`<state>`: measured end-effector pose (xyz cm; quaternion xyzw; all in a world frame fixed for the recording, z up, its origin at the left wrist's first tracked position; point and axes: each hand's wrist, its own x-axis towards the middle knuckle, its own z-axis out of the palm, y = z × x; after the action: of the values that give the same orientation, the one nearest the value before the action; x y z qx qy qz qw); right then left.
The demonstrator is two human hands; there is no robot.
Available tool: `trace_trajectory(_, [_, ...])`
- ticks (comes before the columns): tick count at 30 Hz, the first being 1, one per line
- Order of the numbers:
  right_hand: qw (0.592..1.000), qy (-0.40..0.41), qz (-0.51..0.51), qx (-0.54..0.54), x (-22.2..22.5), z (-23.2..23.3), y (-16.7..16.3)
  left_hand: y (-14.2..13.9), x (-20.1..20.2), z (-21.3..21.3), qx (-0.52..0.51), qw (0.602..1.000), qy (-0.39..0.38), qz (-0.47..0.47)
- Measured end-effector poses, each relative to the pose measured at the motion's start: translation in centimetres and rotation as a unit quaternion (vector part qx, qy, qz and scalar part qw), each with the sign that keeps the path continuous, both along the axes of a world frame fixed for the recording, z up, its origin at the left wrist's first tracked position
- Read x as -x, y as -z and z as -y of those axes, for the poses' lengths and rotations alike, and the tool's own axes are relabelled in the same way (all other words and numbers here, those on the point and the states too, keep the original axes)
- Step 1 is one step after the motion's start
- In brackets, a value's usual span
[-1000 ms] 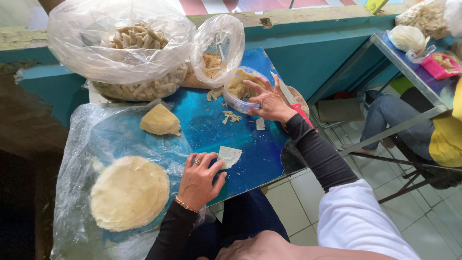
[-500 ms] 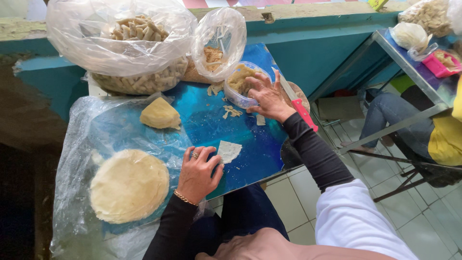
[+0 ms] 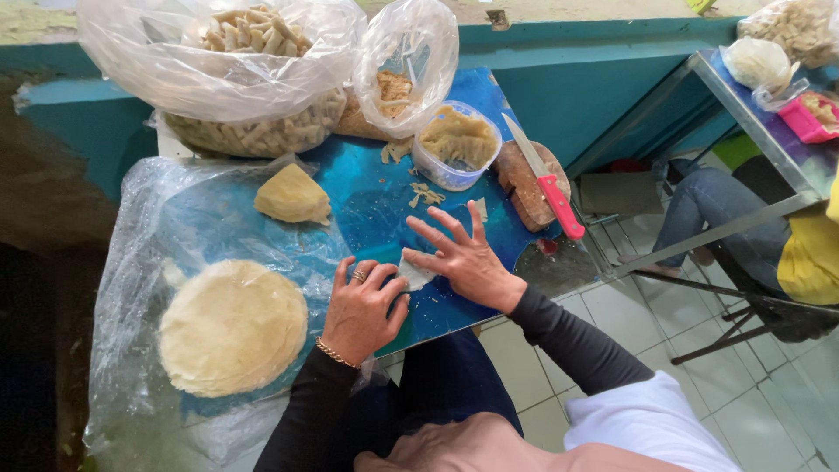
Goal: The person sits at a small table and fills small square dough wrappers with a brown filling, scooping the filling with a spoon from a plastic container onto each wrapper. They then fold and pinch each wrapper closed and set the finished pastry aside, repeating the process.
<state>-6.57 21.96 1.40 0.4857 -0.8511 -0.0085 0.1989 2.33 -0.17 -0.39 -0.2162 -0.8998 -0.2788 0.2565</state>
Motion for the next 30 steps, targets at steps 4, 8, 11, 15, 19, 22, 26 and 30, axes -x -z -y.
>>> trace_trajectory(4, [0.997, -0.018, -0.060, -0.040, 0.7, -0.5, 0.5, 0.1, 0.2, 0.1, -0.004, 1.000, 0.001, 0.006])
trace_trajectory(8, [0.997, -0.013, -0.068, -0.047, 2.1, -1.2, 0.6, 0.0, -0.2, 0.1, -0.005, 1.000, 0.000, 0.001])
trace_trajectory(11, [0.996, 0.018, -0.091, -0.015, 4.0, -1.6, 0.6, -0.1, -0.7, 0.1, -0.005, 1.000, 0.001, 0.003])
trace_trajectory(15, [0.971, 0.148, 0.000, 0.186, 7.7, -2.7, -0.2, -0.2, -0.9, 0.0, -0.010, 1.000, -0.009, -0.007])
trace_trajectory(19, [0.967, 0.190, -0.021, 0.169, 8.7, -3.1, 0.1, -0.5, -0.8, 0.3, -0.014, 1.000, -0.010, -0.009])
trace_trajectory(22, [0.959, 0.207, -0.115, 0.154, 6.8, -3.1, 1.4, -0.5, -0.6, 0.7, -0.019, 1.000, -0.013, -0.009])
trace_trajectory(26, [0.950, 0.214, -0.203, 0.101, 6.3, -3.4, 1.3, -0.3, 0.1, 1.1, -0.017, 1.000, -0.011, -0.009])
trace_trajectory(30, [0.959, 0.167, -0.203, 0.105, 6.8, -2.0, -1.1, -0.2, 0.7, 1.6, -0.019, 1.000, -0.010, -0.002])
